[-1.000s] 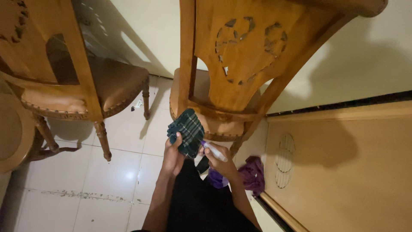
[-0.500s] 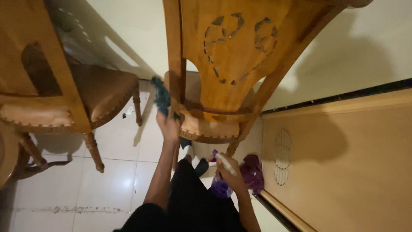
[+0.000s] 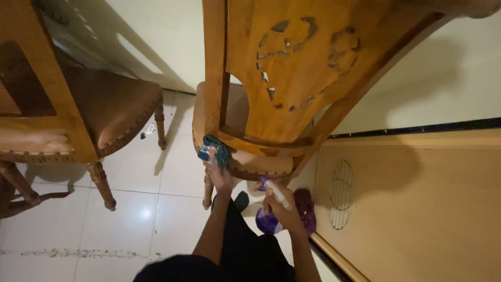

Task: The person cleans a wooden chair by spraying a cleaning solution from a purple spray bottle onto a cloth and wiping the chair's backrest, seat, and legs. The person moves around the chair to clean different parts.

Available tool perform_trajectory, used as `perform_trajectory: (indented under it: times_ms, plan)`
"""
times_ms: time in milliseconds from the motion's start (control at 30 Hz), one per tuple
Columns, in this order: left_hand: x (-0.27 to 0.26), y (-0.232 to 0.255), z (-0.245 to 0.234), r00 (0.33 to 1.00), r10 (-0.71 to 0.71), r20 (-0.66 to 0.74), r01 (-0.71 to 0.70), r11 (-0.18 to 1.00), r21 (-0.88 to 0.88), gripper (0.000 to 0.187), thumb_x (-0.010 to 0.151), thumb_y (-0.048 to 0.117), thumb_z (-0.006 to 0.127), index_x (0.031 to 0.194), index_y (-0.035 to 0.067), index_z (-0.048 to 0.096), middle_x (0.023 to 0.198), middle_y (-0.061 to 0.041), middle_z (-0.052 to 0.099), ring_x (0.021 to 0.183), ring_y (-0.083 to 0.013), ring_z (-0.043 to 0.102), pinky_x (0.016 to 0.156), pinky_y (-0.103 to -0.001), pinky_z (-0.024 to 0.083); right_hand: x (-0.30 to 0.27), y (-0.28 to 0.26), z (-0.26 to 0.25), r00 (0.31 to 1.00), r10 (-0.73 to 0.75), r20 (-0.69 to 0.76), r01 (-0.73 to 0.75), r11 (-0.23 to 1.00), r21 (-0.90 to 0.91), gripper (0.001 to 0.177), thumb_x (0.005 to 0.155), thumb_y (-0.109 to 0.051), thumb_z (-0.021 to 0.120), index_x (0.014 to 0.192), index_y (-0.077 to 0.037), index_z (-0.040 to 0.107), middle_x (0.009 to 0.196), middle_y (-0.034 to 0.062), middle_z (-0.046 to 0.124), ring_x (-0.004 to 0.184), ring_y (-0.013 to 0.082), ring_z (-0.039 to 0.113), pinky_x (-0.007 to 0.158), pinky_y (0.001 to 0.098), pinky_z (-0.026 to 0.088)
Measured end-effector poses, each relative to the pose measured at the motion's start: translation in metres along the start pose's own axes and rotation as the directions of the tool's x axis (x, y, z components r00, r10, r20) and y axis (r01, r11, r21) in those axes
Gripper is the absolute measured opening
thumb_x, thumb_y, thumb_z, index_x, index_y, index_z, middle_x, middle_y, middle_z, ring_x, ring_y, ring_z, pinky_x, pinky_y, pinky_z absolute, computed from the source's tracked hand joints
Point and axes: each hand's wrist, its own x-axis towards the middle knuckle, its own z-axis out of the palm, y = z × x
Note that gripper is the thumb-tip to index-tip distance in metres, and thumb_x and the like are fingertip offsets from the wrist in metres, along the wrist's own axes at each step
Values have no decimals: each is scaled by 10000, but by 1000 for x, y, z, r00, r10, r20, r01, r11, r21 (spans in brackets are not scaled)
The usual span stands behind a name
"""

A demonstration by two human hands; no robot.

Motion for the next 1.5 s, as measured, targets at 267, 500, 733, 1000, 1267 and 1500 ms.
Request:
perform_trajectory:
  times_ms: [267,500,733,1000,1267,1500]
  plan:
    - [126,72,-5,987,-93,128,85,994,61,768,849,-73,428,1588,-103,222,1664,-314,260,1575,-441,218,1284,-466,166,10,-9,2,999,-37,40,40,997,-59,574,1025,-546,500,1138,-30,725,550,11,558,488,69,546,508,236,435]
    - [67,39,14,998,58,-17,-58,998,37,792,852,-136,382,1621,-82,203,1708,-293,217,1628,-422,141,1334,-486,135,16,9,16,999,34,21,-33,997,-63,507,1022,-476,519,1160,-22,697,641,13,606,520,72,553,487,250,464]
    - [69,14,15,988,-152,-2,152,986,64,845,746,-161,350,1585,-56,333,1692,-267,269,1617,-403,162,1333,-474,118,26,6,29,998,32,62,-31,999,-27,538,1029,-511,516,1174,-26,699,584,-9,525,500,74,504,476,244,415]
    - [93,20,13,998,56,17,-58,996,68,769,831,-156,412,1587,-98,286,1693,-303,227,1620,-409,125,1326,-461,109,32,16,35,998,24,64,-23,1000,-20,578,1029,-555,518,1145,-24,717,605,5,562,520,87,525,520,247,424]
    - [57,15,-26,959,-262,108,257,965,56,689,880,-91,417,1559,-63,307,1431,-299,569,1349,-397,553,1130,-416,408,42,57,57,997,-41,-61,39,999,-35,516,1034,-500,542,1150,-26,708,634,7,588,538,85,553,514,255,439]
    - [117,64,-21,899,-388,202,380,922,76,616,982,41,544,1557,16,324,1411,-238,624,1276,-333,634,1066,-374,476,68,72,72,984,-119,-133,110,991,-76,532,1035,-499,499,1150,-27,717,579,-5,575,488,84,571,509,259,451]
